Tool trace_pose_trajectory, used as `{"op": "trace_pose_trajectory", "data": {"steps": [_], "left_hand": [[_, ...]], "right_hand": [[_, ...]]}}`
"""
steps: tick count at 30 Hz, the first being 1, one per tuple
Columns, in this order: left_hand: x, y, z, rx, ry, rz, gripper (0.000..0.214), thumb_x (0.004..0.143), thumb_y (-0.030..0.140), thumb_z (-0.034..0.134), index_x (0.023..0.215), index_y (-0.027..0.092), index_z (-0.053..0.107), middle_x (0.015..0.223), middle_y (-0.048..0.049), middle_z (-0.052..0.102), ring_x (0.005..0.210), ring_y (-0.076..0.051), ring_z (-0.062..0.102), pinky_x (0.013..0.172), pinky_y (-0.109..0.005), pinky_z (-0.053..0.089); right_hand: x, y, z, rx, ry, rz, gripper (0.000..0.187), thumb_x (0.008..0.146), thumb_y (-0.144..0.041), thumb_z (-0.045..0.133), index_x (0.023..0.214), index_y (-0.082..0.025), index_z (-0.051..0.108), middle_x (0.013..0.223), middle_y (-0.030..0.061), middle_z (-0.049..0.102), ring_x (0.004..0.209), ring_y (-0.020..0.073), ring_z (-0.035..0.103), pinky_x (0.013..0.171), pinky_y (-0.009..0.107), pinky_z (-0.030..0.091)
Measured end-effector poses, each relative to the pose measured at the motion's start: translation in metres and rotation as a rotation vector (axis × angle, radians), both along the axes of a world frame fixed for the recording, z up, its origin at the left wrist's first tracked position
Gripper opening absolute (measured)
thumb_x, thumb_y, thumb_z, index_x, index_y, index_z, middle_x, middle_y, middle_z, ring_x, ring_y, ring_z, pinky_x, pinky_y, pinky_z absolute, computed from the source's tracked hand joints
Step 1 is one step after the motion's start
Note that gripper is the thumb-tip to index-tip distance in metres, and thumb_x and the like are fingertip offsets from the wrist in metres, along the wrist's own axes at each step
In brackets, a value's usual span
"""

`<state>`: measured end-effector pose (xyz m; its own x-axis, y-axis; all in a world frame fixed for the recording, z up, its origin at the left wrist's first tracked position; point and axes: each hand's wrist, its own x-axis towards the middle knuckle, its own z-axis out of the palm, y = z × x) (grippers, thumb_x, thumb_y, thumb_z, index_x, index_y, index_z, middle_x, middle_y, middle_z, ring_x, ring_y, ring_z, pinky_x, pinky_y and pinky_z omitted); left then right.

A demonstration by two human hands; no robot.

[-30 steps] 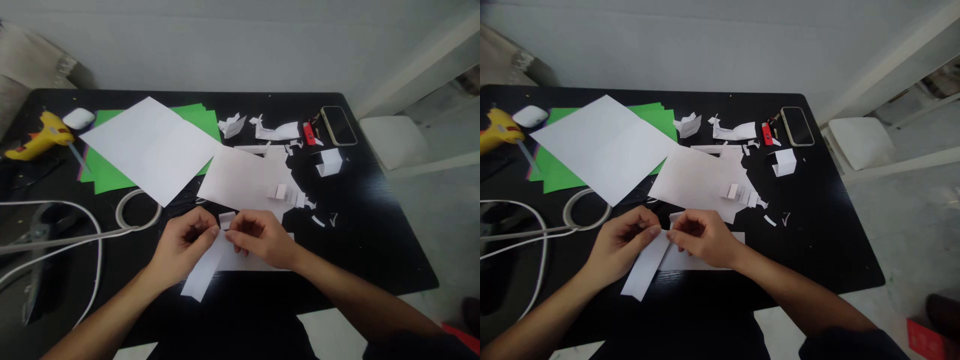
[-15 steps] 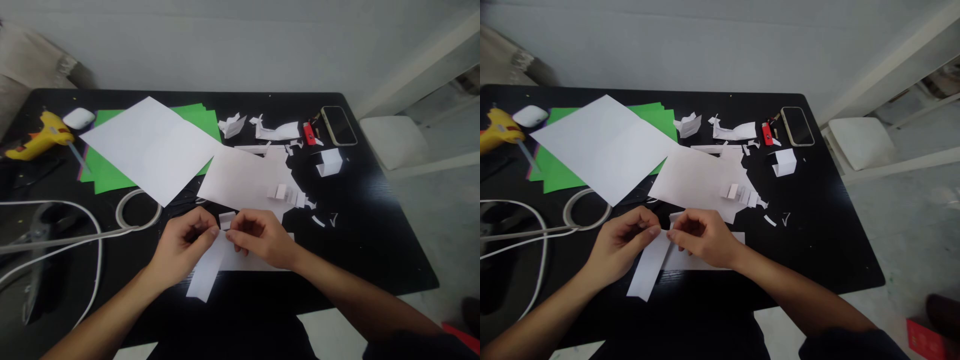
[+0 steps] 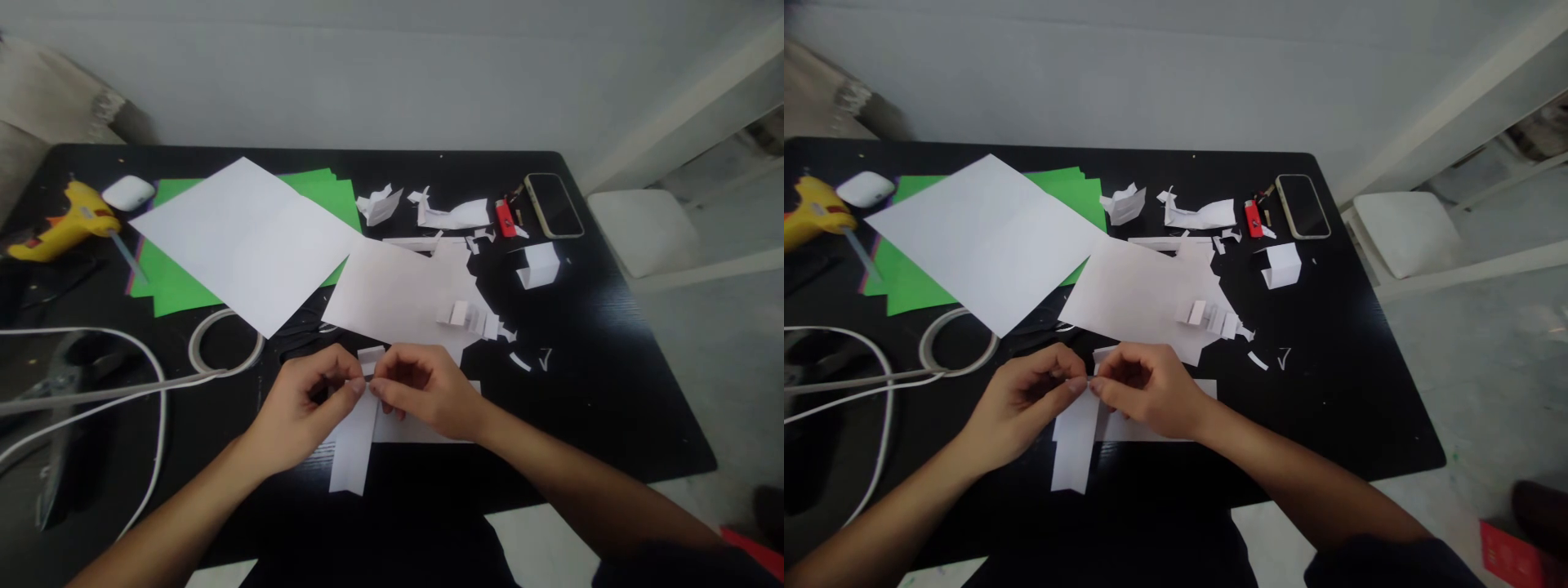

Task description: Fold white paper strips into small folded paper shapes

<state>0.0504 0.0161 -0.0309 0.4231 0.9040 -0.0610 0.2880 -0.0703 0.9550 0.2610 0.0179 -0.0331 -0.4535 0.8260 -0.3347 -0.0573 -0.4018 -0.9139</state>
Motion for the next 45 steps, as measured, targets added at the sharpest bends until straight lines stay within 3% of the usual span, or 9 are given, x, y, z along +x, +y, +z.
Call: {"op": "trace_pose_trajectory", "data": {"steps": [24,30,37,45], "left_hand": [[-0.0014,0.0023,0.0056,-0.054,-0.037,0.082,0.017,0.094,0.021,0.059,0.078,0.018,0.061,0.061,0.0045,0.056,0.054,-0.01,0.05,0.052,-0.02,0.039],[-0.0021,0.0009,0.0032,-0.043,-0.021,0.054,0.016,0.094,0.02,0.06,0.079,0.018,0.061,0.063,0.0055,0.052,0.054,-0.008,0.046,0.05,-0.019,0.037],[0.0009,-0.0013,0.0016,-0.043,-0.01,-0.075,0.013,0.096,0.02,0.06,0.083,0.018,0.064,0.067,0.0035,0.059,0.057,-0.009,0.051,0.052,-0.02,0.04],[0.0002,-0.0009,0.0044,-0.015,-0.019,-0.026,0.015,0.094,0.019,0.06,0.079,0.018,0.062,0.064,0.0042,0.056,0.054,-0.009,0.048,0.05,-0.02,0.039]], "right_hand": [[0.0015,0.0012,0.0009,-0.039,0.059,-0.017,0.022,0.081,-0.031,0.084,0.079,-0.016,0.068,0.064,-0.0026,0.064,0.052,0.0084,0.057,0.05,0.02,0.049],[0.0019,0.0003,0.0017,-0.011,0.032,0.022,0.019,0.082,-0.029,0.081,0.081,-0.016,0.067,0.066,-0.0026,0.063,0.053,0.0087,0.057,0.051,0.021,0.049],[0.0007,-0.0002,0.0029,0.109,-0.037,0.046,0.009,0.083,-0.023,0.073,0.079,-0.017,0.067,0.07,-0.0017,0.061,0.06,0.0101,0.055,0.055,0.023,0.046],[0.0003,0.0016,0.0042,0.093,-0.042,0.036,0.007,0.079,-0.021,0.071,0.075,-0.017,0.066,0.069,-0.0019,0.061,0.061,0.0103,0.054,0.056,0.023,0.045]]}}
